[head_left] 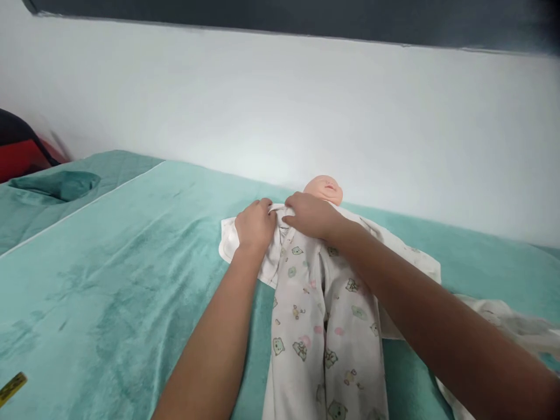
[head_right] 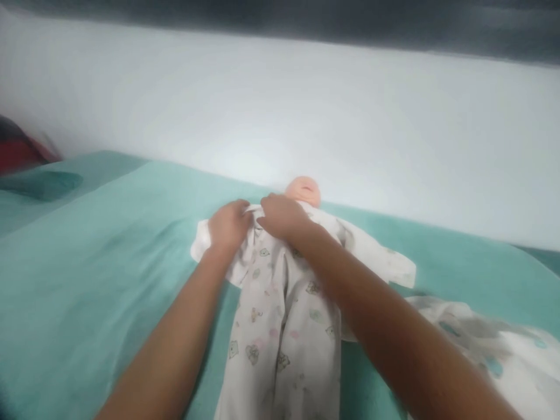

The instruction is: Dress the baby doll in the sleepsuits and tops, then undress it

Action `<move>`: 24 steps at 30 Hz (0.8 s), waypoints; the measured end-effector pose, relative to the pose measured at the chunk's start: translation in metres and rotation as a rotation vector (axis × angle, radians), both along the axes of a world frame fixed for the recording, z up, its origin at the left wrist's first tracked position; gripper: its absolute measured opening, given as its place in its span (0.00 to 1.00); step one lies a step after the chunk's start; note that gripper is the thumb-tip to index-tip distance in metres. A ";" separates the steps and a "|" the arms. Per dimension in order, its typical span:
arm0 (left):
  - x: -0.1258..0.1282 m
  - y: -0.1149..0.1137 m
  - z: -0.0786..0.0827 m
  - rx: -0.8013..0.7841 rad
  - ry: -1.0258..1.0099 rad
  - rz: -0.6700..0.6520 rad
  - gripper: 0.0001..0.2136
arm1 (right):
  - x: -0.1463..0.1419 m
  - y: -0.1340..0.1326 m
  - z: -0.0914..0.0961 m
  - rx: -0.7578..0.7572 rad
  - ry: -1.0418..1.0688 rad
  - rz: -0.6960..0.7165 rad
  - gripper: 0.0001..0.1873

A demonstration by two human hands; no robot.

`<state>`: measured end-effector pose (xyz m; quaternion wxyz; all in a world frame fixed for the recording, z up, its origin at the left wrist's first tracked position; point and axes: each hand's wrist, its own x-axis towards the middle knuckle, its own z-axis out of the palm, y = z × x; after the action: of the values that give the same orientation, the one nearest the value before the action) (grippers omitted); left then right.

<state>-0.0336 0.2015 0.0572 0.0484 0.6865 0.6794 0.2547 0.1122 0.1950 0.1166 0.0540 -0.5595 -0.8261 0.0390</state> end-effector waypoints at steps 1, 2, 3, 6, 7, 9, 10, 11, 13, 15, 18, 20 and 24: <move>-0.001 0.001 -0.001 0.001 -0.004 0.006 0.15 | -0.008 0.009 0.002 -0.065 -0.100 0.027 0.16; -0.001 0.001 -0.002 0.003 -0.008 0.010 0.15 | -0.013 0.016 0.004 -0.120 -0.181 0.042 0.16; -0.001 0.002 -0.002 0.001 -0.012 0.012 0.15 | -0.016 0.021 0.005 -0.159 -0.236 0.052 0.16; -0.002 0.003 -0.003 -0.010 -0.030 0.009 0.14 | -0.020 0.025 0.003 -0.206 -0.287 0.033 0.15; -0.003 0.003 -0.002 -0.014 -0.036 0.007 0.14 | -0.020 0.025 0.002 -0.211 -0.288 0.020 0.14; -0.003 0.002 -0.001 -0.019 -0.046 0.001 0.14 | -0.021 0.023 0.001 -0.218 -0.294 -0.001 0.13; -0.003 0.001 -0.001 -0.016 -0.056 0.001 0.15 | -0.021 0.023 0.000 -0.217 -0.295 -0.006 0.13; -0.003 0.001 0.000 -0.009 -0.072 0.002 0.16 | -0.021 0.023 0.000 -0.213 -0.296 -0.007 0.13; -0.002 -0.001 0.002 0.018 -0.123 -0.002 0.18 | -0.017 0.022 0.001 -0.199 -0.276 0.000 0.14; -0.003 -0.002 0.003 0.052 -0.194 -0.023 0.21 | -0.008 0.019 0.003 -0.179 -0.225 -0.010 0.17; -0.006 -0.002 0.006 0.082 -0.343 -0.058 0.21 | 0.012 0.010 0.008 -0.118 -0.123 -0.070 0.19; -0.009 0.000 0.007 0.085 -0.437 -0.061 0.21 | 0.026 0.003 0.014 -0.087 -0.055 -0.103 0.18; -0.016 0.001 0.007 -0.009 -0.465 -0.061 0.20 | 0.041 -0.007 0.029 -0.075 0.004 -0.172 0.16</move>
<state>-0.0497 0.2027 0.0646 0.2145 0.6295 0.6299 0.4012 0.1533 0.1884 0.1461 0.0378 -0.6301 -0.7728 0.0664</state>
